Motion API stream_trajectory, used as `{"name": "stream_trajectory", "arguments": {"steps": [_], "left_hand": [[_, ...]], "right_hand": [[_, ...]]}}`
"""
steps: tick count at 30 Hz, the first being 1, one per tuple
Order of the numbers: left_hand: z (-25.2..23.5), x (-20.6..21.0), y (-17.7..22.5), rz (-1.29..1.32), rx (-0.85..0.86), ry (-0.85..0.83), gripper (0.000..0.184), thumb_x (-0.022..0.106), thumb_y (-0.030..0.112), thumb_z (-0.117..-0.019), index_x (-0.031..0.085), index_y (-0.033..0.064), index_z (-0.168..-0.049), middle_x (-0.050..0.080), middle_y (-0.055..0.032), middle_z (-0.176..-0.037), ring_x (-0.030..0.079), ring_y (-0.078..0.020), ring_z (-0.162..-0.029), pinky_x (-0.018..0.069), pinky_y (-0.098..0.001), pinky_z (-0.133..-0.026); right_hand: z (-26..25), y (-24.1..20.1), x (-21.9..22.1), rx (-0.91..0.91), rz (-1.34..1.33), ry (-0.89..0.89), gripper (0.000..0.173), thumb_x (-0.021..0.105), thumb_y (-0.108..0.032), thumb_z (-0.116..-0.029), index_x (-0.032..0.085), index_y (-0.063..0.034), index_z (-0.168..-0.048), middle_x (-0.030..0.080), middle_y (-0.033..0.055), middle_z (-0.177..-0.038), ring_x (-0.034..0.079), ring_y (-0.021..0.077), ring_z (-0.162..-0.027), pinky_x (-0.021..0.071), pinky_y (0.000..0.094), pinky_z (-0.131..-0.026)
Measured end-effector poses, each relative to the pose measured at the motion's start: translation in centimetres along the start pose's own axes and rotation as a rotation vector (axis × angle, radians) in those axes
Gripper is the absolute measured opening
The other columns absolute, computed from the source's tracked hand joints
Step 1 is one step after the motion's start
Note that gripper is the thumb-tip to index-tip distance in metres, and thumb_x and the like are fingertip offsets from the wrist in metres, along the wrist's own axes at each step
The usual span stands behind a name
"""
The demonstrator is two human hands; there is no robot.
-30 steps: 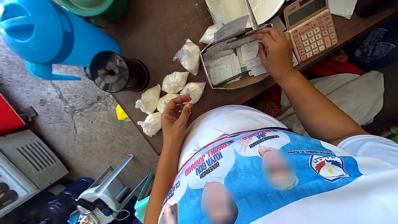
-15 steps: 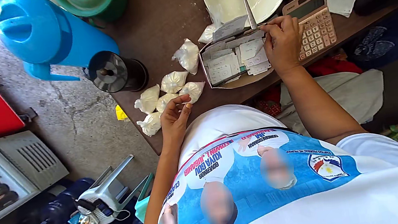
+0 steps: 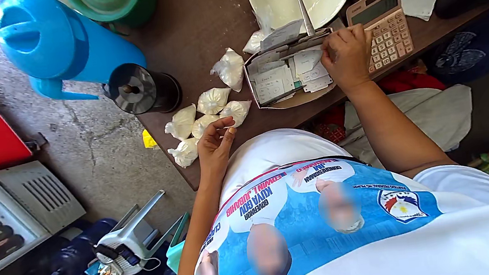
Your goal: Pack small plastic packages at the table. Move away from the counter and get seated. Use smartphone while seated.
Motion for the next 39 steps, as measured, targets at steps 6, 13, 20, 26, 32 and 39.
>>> {"name": "stream_trajectory", "arguments": {"steps": [6, 13, 20, 26, 32, 39], "left_hand": [[0.15, 0.14, 0.09, -0.016, -0.01, -0.013, 0.025, 0.06, 0.004, -0.0993, 0.063, 0.0018, -0.124, 0.069, -0.0035, -0.118, 0.07, -0.0103, -0.098, 0.0591, -0.0293, -0.089], [0.26, 0.17, 0.07, -0.02, -0.015, -0.016, 0.026, 0.06, 0.004, -0.0996, 0.063, 0.003, -0.125, 0.069, -0.0025, -0.118, 0.07, -0.0097, -0.099, 0.0589, -0.0288, -0.089], [0.23, 0.11, 0.17, -0.018, -0.008, -0.018, 0.025, 0.06, 0.004, -0.0997, 0.063, 0.0029, -0.125, 0.069, -0.0028, -0.119, 0.07, -0.0098, -0.098, 0.0591, -0.0286, -0.089], [0.19, 0.02, 0.22, -0.04, -0.01, -0.02, 0.026, 0.06, 0.006, -0.0998, 0.063, 0.0031, -0.125, 0.069, -0.0025, -0.119, 0.07, -0.0097, -0.099, 0.0591, -0.0294, -0.089], [-0.09, -0.13, 0.13, -0.012, 0.009, -0.007, 0.026, 0.06, 0.004, -0.0985, 0.062, 0.0001, -0.124, 0.07, -0.0049, -0.117, 0.07, -0.0121, -0.097, 0.0598, -0.0303, -0.088], [-0.21, -0.11, 0.24, -0.004, 0.017, -0.014, 0.025, 0.06, 0.003, -0.0982, 0.063, -0.0003, -0.123, 0.07, -0.0045, -0.117, 0.07, -0.0112, -0.096, 0.0596, -0.0297, -0.088]], "right_hand": [[-0.08, -0.08, 0.08, -0.001, -0.019, 0.02, 0.018, 0.055, -0.01, -0.0994, 0.071, -0.0044, -0.105, 0.07, 0.0146, -0.124, 0.06, 0.0414, -0.12, 0.0415, 0.0598, -0.094], [-0.13, -0.19, 0.07, -0.003, -0.01, 0.013, 0.017, 0.056, -0.009, -0.0989, 0.071, -0.0034, -0.104, 0.071, 0.0175, -0.117, 0.06, 0.043, -0.115, 0.0418, 0.0597, -0.092], [0.18, 0.08, -0.08, 0.02, -0.059, 0.013, 0.026, 0.056, -0.009, -0.0982, 0.067, -0.0012, -0.12, 0.072, 0.0191, -0.111, 0.062, 0.0445, -0.112, 0.0421, 0.0612, -0.094], [0.05, 0.17, -0.03, 0.026, -0.056, 0.01, 0.026, 0.057, -0.009, -0.098, 0.067, -0.0026, -0.121, 0.071, 0.0185, -0.113, 0.061, 0.0438, -0.113, 0.0418, 0.0605, -0.094], [-0.26, 0.02, 0.33, 0.004, -0.005, -0.009, 0.025, 0.054, -0.014, -0.1007, 0.073, -0.0086, -0.116, 0.07, 0.021, -0.107, 0.06, 0.0448, -0.112, 0.042, 0.0601, -0.093], [-0.71, -0.15, 0.78, 0.008, 0.003, -0.068, 0.028, 0.058, -0.015, -0.0989, 0.072, -0.012, -0.123, 0.067, 0.0229, -0.112, 0.058, 0.0464, -0.114, 0.0398, 0.0626, -0.095]]}}
Point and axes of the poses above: each hand's wrist, its own z-axis away from the middle knuckle, its own x-axis out of the palm, y = z × x, the point moved 10 cm from there along -z, towards the middle knuckle
